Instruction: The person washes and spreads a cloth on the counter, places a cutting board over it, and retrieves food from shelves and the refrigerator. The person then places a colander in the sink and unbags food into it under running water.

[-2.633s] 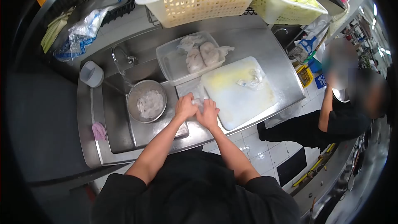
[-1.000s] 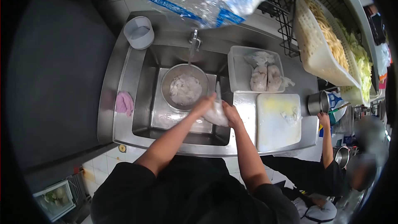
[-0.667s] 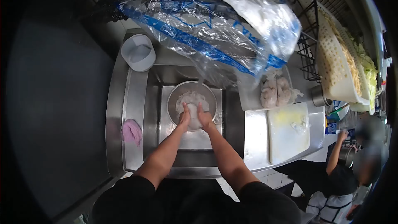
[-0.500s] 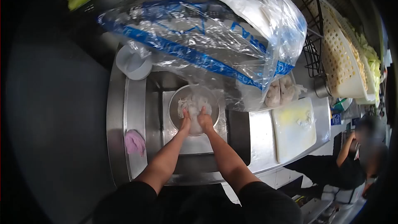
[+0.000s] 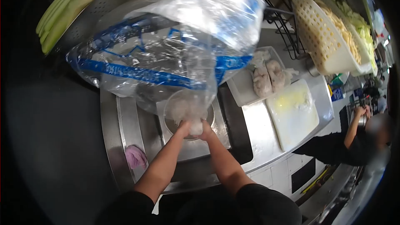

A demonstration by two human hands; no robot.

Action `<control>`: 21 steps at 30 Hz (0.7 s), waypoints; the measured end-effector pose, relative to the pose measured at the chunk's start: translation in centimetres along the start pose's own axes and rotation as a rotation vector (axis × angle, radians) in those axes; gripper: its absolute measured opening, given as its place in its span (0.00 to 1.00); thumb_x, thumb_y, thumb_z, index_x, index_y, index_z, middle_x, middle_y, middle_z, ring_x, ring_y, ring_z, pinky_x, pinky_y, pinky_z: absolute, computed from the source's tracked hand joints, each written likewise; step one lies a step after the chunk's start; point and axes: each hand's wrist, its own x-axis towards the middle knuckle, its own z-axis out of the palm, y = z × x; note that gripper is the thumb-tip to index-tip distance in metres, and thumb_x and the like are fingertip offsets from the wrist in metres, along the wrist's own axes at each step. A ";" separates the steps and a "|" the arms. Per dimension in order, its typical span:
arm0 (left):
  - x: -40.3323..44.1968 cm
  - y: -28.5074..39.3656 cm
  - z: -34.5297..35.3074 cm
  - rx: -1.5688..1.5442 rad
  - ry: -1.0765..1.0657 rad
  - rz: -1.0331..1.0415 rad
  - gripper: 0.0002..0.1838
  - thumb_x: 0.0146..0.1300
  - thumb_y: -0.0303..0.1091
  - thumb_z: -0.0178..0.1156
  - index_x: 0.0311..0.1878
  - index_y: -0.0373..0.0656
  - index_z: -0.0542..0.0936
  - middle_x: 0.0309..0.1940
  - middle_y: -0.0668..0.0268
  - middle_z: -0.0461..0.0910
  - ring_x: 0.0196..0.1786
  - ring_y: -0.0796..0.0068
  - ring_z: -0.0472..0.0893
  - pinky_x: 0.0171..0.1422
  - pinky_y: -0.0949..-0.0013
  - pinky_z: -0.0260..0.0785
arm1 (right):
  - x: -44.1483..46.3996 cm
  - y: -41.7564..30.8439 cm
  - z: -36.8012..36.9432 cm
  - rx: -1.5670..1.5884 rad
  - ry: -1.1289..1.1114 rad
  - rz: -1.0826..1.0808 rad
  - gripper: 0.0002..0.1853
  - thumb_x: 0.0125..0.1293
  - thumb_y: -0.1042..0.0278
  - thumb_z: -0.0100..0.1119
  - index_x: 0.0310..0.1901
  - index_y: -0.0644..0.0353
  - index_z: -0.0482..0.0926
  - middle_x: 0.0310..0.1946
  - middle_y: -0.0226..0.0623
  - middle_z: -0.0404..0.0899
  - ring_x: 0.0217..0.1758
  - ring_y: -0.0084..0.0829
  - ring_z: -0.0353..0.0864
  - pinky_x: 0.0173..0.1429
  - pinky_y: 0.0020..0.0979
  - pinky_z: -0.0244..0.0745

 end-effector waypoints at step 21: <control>-0.6 1.5 -1.1 0.467 0.332 0.278 0.37 0.67 0.60 0.56 0.54 0.27 0.77 0.46 0.48 0.82 0.51 0.56 0.82 0.54 0.61 0.72 | -3.8 -2.0 5.8 -0.407 0.080 -0.227 0.24 0.75 0.52 0.44 0.46 0.69 0.79 0.27 0.45 0.80 0.30 0.37 0.81 0.32 0.36 0.73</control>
